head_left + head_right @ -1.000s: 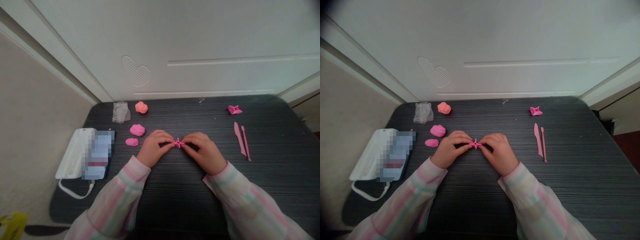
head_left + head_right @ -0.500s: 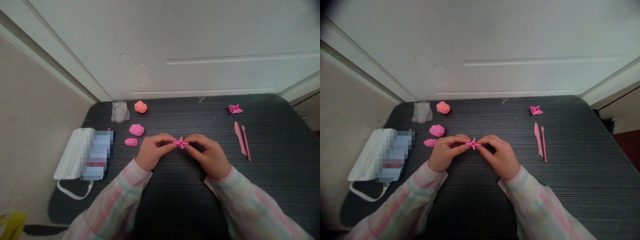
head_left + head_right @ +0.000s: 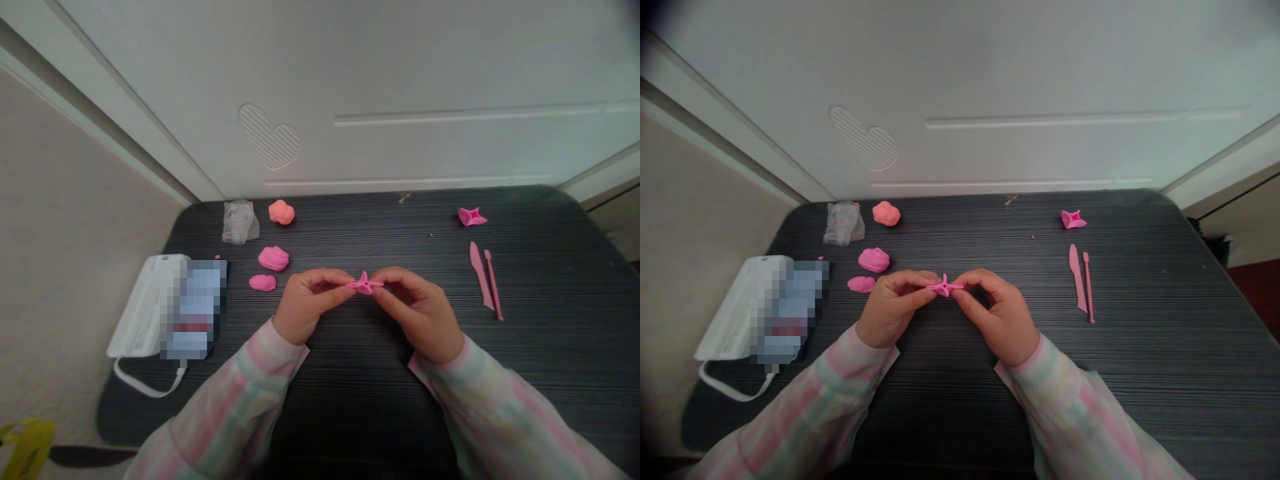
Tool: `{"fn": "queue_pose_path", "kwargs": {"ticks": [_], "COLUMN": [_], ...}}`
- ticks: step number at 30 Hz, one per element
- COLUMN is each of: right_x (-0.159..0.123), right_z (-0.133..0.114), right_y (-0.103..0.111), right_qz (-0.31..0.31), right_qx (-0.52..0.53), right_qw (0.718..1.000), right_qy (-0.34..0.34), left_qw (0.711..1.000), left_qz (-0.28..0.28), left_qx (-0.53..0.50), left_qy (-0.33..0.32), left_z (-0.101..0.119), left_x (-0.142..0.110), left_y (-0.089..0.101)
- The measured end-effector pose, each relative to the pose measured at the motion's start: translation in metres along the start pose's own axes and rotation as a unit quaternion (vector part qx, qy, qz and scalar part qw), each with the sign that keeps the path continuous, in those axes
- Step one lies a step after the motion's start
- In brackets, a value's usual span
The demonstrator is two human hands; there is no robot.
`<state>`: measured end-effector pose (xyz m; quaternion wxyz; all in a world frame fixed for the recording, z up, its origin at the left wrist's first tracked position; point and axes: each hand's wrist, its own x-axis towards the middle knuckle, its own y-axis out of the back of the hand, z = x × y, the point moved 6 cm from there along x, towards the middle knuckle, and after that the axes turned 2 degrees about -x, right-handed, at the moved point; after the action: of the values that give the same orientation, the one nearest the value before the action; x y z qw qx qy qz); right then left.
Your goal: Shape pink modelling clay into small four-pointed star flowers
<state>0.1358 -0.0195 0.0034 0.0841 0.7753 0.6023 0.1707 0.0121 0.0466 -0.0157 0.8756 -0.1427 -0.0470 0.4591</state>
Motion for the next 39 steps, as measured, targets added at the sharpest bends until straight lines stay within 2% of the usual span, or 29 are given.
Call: {"fn": "queue_pose_path", "kwargs": {"ticks": [4, 7, 12, 20, 27, 34, 39], "right_x": [0.0, 0.001, 0.002, 0.002, 0.002, 0.003, 0.003], "right_z": [-0.001, -0.004, -0.009, -0.009, -0.004, -0.007, -0.011], "right_y": [0.0, 0.0, 0.002, 0.002, 0.005, 0.005, 0.004], "right_qz": [0.006, 0.008, 0.008, 0.013, 0.026, 0.023, 0.02], "right_qx": [-0.021, -0.062, -0.117, -0.104, -0.112, -0.133, -0.153], "right_qw": [1.0, 0.998, 0.992, 0.992, 0.993, 0.99, 0.986], "right_qy": [0.01, 0.026, 0.053, 0.072, 0.037, 0.048, 0.057], "left_qw": [0.993, 0.989, 0.985, 0.981, 0.976, 0.974, 0.972], "left_qz": [0.022, 0.021, 0.003, -0.026, -0.005, 0.005, -0.008], "left_qx": [0.115, 0.147, 0.169, 0.175, 0.195, 0.207, 0.212], "left_qy": [-0.004, -0.014, -0.033, -0.078, -0.092, -0.097, -0.101], "left_z": [0.003, 0.005, 0.01, 0.016, 0.017, 0.019, 0.019], "left_x": [-0.001, -0.001, 0.002, 0.002, 0.003, 0.002, 0.002], "left_y": [0.003, 0.004, 0.004, 0.001, 0.006, 0.006, 0.003]}}
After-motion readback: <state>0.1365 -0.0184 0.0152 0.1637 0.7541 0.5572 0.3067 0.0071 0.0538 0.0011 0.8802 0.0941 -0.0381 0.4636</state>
